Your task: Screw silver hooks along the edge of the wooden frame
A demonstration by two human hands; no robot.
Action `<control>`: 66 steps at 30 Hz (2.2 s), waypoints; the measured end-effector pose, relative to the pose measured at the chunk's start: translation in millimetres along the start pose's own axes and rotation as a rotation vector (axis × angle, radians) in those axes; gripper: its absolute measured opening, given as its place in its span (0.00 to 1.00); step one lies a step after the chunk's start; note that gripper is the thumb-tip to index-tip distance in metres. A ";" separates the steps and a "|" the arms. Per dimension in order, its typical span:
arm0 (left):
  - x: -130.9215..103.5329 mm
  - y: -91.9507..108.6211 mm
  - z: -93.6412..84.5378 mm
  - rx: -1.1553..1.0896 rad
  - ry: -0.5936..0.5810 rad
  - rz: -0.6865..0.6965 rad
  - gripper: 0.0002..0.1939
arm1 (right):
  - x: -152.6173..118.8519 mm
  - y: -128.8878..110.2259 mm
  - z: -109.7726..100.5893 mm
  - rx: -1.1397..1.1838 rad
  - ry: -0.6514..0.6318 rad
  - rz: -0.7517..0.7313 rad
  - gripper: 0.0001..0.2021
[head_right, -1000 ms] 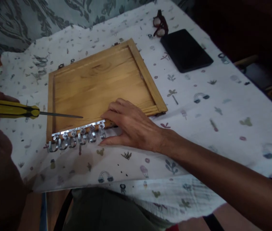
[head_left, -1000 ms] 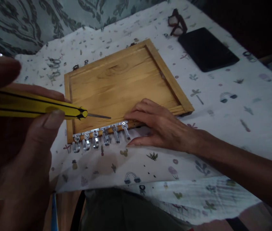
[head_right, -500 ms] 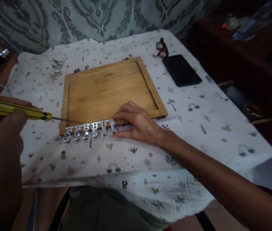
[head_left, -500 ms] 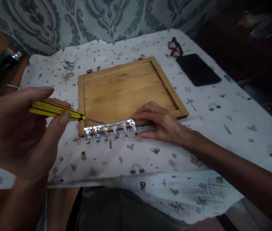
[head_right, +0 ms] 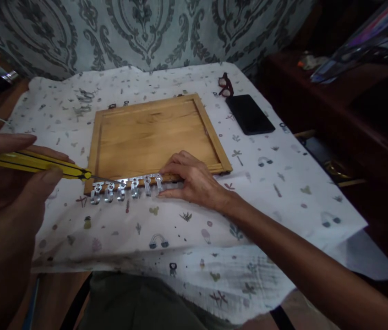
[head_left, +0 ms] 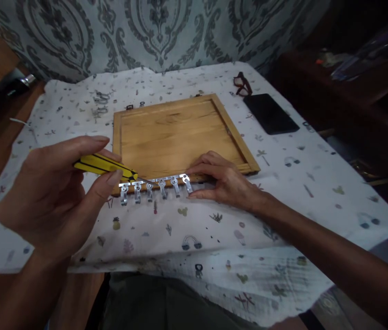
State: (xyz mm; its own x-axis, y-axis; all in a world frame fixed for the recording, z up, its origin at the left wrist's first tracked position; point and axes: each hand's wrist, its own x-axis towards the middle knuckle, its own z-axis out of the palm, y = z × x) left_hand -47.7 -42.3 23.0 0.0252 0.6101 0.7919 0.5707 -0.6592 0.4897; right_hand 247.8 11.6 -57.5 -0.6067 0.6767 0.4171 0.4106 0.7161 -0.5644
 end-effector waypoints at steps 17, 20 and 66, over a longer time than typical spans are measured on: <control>3.9 9.3 -9.6 0.008 -0.190 -0.021 0.36 | 0.6 -2.8 -0.9 -0.012 -0.001 -0.009 0.24; 5.6 9.5 -10.2 0.000 -0.212 0.009 0.36 | 0.4 -2.2 -0.2 -0.026 0.003 -0.002 0.24; -8.3 -0.9 67.3 0.364 -0.941 0.129 0.18 | 21.1 -17.2 -1.3 0.381 0.637 0.308 0.17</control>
State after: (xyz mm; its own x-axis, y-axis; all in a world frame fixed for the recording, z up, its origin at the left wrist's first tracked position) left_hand 6.7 -17.1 -8.6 0.6502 0.7457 0.1455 0.7292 -0.6663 0.1560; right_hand 228.8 13.8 -38.0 0.0483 0.8841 0.4649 0.1658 0.4518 -0.8766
